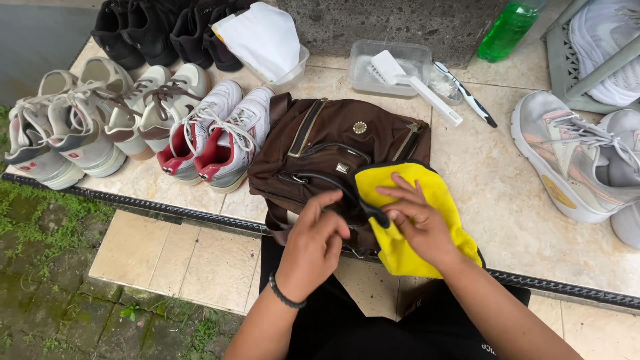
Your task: Cleaning a brown bag using a brush and a yellow cloth
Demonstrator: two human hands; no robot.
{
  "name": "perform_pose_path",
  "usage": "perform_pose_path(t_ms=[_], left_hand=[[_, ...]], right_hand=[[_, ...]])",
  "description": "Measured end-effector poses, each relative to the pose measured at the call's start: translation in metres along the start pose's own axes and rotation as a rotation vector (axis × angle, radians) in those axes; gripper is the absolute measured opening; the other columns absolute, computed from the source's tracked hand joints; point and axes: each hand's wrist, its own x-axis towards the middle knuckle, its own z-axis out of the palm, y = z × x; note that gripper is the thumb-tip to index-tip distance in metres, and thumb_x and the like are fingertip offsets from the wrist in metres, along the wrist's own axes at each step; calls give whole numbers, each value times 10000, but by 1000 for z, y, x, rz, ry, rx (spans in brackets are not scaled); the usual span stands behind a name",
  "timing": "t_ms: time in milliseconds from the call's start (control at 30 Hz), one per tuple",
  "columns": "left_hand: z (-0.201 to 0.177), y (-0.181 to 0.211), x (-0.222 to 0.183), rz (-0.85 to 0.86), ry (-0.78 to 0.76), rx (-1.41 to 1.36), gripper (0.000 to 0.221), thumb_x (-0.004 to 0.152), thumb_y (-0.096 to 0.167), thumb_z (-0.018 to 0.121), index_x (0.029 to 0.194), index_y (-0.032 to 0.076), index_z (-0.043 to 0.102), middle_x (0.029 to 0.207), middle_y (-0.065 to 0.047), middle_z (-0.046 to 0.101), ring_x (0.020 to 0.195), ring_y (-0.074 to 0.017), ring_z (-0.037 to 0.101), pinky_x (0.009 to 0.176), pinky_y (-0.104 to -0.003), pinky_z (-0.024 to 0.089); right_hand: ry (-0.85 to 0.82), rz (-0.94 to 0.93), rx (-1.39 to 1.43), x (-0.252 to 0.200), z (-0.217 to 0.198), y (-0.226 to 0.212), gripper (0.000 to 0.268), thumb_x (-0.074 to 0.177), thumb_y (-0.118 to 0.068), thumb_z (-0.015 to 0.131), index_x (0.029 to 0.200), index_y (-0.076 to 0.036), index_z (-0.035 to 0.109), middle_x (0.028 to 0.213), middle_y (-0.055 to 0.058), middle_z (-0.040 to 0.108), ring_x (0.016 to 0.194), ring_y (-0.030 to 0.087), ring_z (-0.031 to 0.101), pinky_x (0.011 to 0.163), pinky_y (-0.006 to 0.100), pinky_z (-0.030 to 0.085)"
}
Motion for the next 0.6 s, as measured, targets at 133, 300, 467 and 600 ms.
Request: perform_pose_path(t_ms=[133,300,467,600], left_hand=[[8,-19,3,-241,-134,-190,304,827,-38,540,1121,36,510,1324,-337,566,1172,-593,566,891,-665,512],[16,-33,3,-435,-311,-350,194,846,150,630,1036,109,639,896,-187,656,820,-343,668,710,-442,522],[16,-34,-3,-572,-308,-313,250,898,293,725,1022,97,631,837,-157,694,713,-268,660,606,-365,485],[16,-40,-5,-623,-301,-370,514,800,267,823,1207,92,564,875,-123,720,785,-230,676,664,-324,502]], right_hand=[[53,89,207,-2,0,-38,288,1034,-182,525,979,-11,750,1459,176,594,1521,369,322,1229,598,58],[195,142,-129,-24,21,-36,378,768,-361,875,1046,-131,759,1395,110,520,1381,315,358,1189,504,132],[417,419,260,-18,-10,-39,125,831,-102,760,948,-65,733,1253,158,646,1251,355,524,1124,536,307],[765,618,1083,-16,-55,-17,187,868,-67,599,1020,-82,707,1138,146,755,1041,312,755,1009,491,566]])
